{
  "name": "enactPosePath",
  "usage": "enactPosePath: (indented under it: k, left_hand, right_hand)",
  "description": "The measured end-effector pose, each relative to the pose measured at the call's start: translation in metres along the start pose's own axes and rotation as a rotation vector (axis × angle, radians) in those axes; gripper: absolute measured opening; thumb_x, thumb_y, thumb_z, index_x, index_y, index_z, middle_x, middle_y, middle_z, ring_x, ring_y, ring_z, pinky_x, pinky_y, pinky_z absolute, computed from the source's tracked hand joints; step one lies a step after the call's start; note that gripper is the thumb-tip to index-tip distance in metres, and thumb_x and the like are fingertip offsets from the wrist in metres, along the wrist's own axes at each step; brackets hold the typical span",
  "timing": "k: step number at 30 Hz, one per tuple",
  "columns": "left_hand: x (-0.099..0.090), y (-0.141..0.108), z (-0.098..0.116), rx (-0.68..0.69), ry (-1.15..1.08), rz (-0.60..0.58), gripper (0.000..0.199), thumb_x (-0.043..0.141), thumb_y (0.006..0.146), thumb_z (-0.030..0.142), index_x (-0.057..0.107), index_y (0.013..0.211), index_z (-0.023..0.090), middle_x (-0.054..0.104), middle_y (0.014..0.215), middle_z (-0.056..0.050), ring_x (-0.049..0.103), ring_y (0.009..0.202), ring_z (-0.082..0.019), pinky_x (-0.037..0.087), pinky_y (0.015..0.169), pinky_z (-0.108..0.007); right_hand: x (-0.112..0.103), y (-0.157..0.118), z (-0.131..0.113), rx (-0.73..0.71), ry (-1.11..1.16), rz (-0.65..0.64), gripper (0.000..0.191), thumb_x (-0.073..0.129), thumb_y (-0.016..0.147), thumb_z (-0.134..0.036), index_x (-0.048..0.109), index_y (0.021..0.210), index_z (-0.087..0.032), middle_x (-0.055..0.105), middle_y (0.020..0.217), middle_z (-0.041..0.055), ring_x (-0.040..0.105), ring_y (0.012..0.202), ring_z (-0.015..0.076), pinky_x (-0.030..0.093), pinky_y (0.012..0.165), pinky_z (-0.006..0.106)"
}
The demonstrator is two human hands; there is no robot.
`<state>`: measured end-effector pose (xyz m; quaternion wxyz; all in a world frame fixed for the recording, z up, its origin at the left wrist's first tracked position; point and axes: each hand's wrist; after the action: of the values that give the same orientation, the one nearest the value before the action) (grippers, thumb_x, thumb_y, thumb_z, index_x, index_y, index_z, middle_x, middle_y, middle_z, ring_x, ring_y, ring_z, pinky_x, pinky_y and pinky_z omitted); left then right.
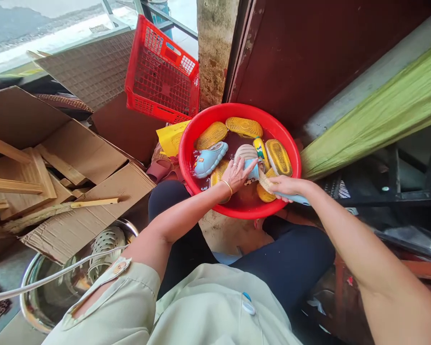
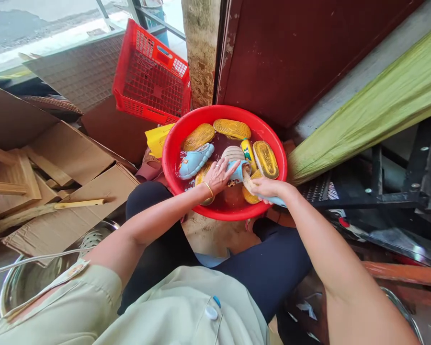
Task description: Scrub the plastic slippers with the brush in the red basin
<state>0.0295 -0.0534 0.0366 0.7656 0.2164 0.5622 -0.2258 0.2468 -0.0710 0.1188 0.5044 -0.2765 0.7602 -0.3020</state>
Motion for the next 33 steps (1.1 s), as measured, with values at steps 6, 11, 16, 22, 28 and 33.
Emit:
enactPosePath:
  k: [6,11,16,22,28,33]
  left_hand:
    - [-0.001,-0.008,-0.027,-0.013,-0.091,-0.058,0.101,0.069,0.088,0.033,0.009,0.168,0.020,0.043,0.159,-0.021,0.040,0.147,-0.038,0.032,0.118,-0.057]
    - [0.003,-0.009,-0.062,-0.048,-0.240,-0.036,0.107,0.074,0.079,0.032,0.014,0.167,0.016,0.042,0.159,-0.022,0.043,0.145,-0.038,0.041,0.114,-0.051]
    - [-0.011,-0.007,-0.087,0.014,-0.312,0.059,0.099,0.078,0.076,0.034,0.029,0.160,0.016,0.045,0.155,-0.023,0.046,0.143,-0.039,0.039,0.118,-0.055]
    - [-0.035,-0.003,-0.114,-0.192,-0.210,0.182,0.088,0.078,0.076,0.034,0.039,0.154,0.020,0.038,0.161,-0.020,0.038,0.149,-0.039,0.035,0.120,-0.057]
    - [-0.028,0.018,-0.120,-0.567,-0.272,0.220,0.065,0.065,0.091,0.039,0.045,0.149,0.017,0.059,0.144,-0.017,0.059,0.131,-0.031,0.048,0.111,-0.045]
    - [-0.019,0.041,-0.109,-0.684,-0.493,0.224,0.051,0.044,0.103,0.047,0.051,0.146,0.021,0.069,0.135,-0.012,0.064,0.127,-0.029,0.047,0.110,-0.044]
  right_hand:
    - [-0.001,-0.039,0.007,-0.055,0.270,-0.233,0.058,0.065,0.093,-0.044,0.056,0.147,-0.025,0.064,0.066,-0.0026,0.057,0.044,0.0121,0.044,0.041,0.020]
    - [-0.018,-0.049,0.023,-0.102,0.255,0.003,0.071,0.062,0.095,-0.038,0.040,0.162,-0.025,0.063,0.066,-0.0037,0.054,0.042,0.0112,0.045,0.041,0.021]
    - [-0.006,-0.013,0.035,-0.092,0.130,0.391,0.066,0.054,0.099,-0.037,0.041,0.163,-0.024,0.075,0.082,0.0025,0.066,0.057,0.0157,0.054,0.057,0.025]
    - [0.030,0.044,0.035,-0.117,-0.028,0.622,0.061,0.050,0.100,-0.035,0.046,0.160,-0.025,0.060,0.152,0.0102,0.066,0.127,0.0313,0.052,0.108,0.042]
    - [0.026,0.059,0.030,-0.181,-0.061,0.576,0.061,0.048,0.101,-0.031,0.043,0.161,-0.025,0.065,0.145,0.0095,0.067,0.125,0.0304,0.053,0.107,0.044]
    - [0.015,0.050,0.012,-0.305,0.085,0.395,0.059,0.051,0.101,-0.033,0.046,0.159,-0.027,0.076,0.127,0.0052,0.071,0.117,0.0270,0.058,0.095,0.034]
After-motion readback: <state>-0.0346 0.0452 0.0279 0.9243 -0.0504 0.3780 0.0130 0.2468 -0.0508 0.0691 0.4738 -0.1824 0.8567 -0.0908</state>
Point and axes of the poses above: each hand's wrist, its own y-axis towards the middle knuckle, its own x-axis out of the palm, z = x × y
